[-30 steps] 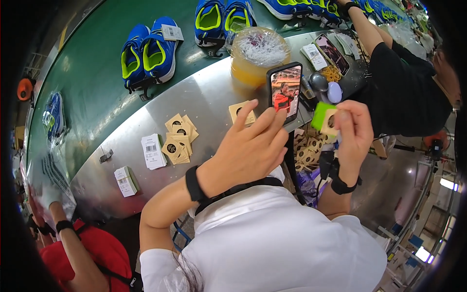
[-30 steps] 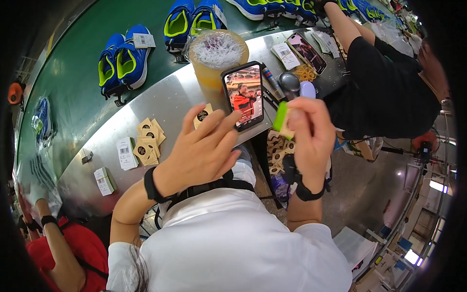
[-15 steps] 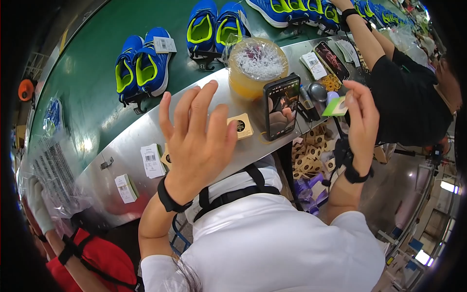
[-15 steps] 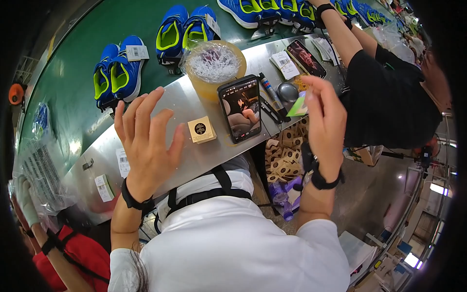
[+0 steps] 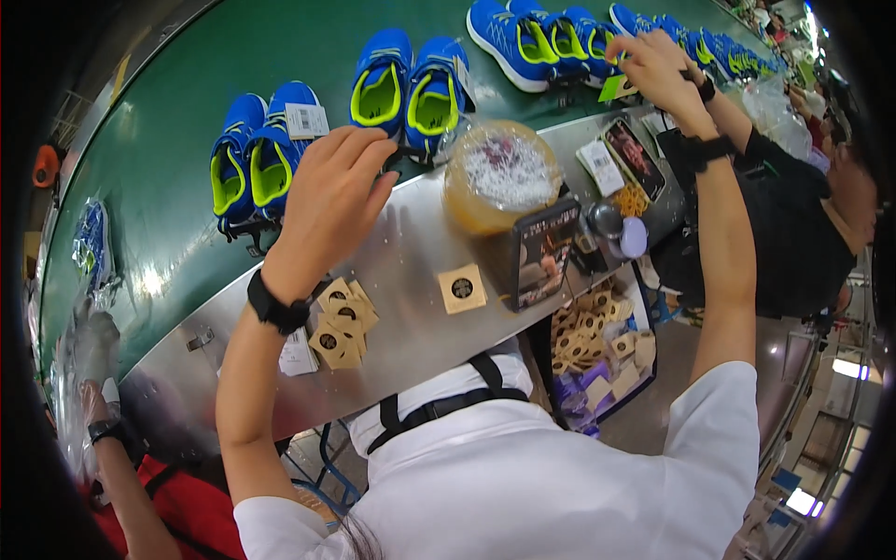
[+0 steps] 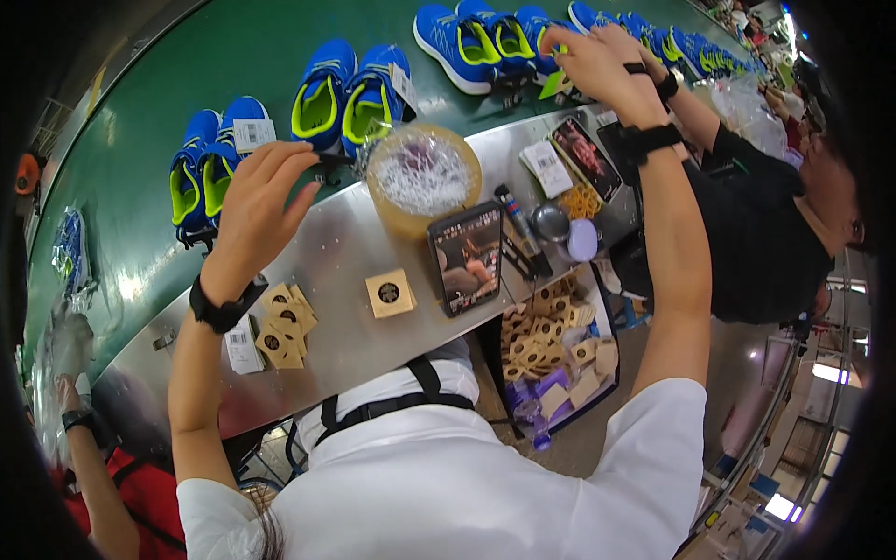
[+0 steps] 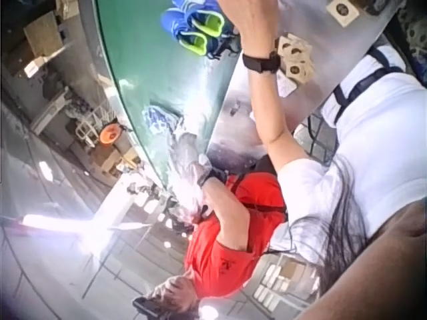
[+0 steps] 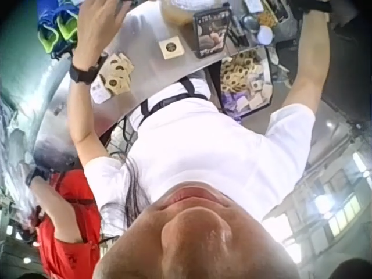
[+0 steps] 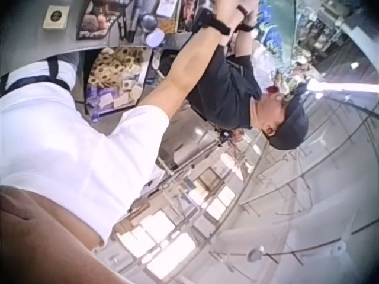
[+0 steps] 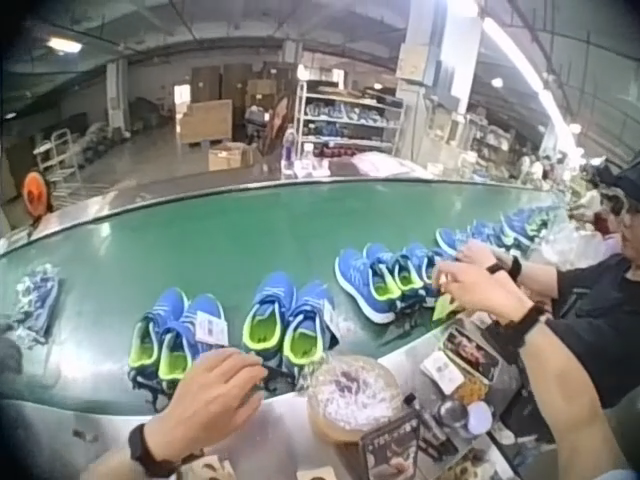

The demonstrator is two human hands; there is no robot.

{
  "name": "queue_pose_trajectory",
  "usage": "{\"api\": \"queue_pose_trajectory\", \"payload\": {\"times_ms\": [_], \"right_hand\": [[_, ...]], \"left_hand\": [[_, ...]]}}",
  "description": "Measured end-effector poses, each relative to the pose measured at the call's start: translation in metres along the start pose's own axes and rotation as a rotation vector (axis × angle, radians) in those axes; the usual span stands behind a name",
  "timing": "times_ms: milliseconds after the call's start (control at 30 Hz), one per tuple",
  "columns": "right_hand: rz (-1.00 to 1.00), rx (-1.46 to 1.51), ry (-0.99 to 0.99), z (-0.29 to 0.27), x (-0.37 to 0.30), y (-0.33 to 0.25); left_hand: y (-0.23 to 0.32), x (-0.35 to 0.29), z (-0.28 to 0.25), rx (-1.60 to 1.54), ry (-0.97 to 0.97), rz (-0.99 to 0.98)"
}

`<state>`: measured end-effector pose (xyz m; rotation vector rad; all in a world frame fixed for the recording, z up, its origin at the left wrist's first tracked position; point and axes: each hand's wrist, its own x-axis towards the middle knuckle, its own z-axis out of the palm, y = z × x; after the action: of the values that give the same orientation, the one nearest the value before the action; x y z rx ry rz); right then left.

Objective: Apply adhesive stickers and tags to shoe components and insert items into the finished shoes on a manufacturing line.

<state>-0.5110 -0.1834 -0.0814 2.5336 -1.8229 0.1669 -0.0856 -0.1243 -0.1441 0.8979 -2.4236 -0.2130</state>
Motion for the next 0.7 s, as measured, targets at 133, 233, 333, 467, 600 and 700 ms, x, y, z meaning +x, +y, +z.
{"api": "queue_pose_trajectory", "payload": {"times_ms": [133,233,333,467,600,700], "right_hand": [[0.188,-0.078,-0.249,0.04,0.04,0.025],[0.238,-0.286,-0.452,0.075,0.083,0.032],[0.38,-0.208,-0.36,0.094,0.107,-0.005],[0.365,-0.186,-0.306,0.12,0.104,0.024],[0.305,-0.201,-0.301,0.122,0.105,0.006],[0.202,-0.048,-0.254,0.122,0.103,-0.015]], "left_hand": [[-0.032,0.023,0.034,0.055,-0.029,0.043],[-0.046,0.036,0.054,0.009,-0.185,0.037],[-0.053,0.028,0.067,0.033,-0.279,0.061],[-0.06,0.032,0.075,0.056,-0.261,0.111],[-0.075,0.009,0.052,0.053,-0.371,-0.061],[-0.09,-0.008,0.035,0.035,-0.334,-0.117]]}}
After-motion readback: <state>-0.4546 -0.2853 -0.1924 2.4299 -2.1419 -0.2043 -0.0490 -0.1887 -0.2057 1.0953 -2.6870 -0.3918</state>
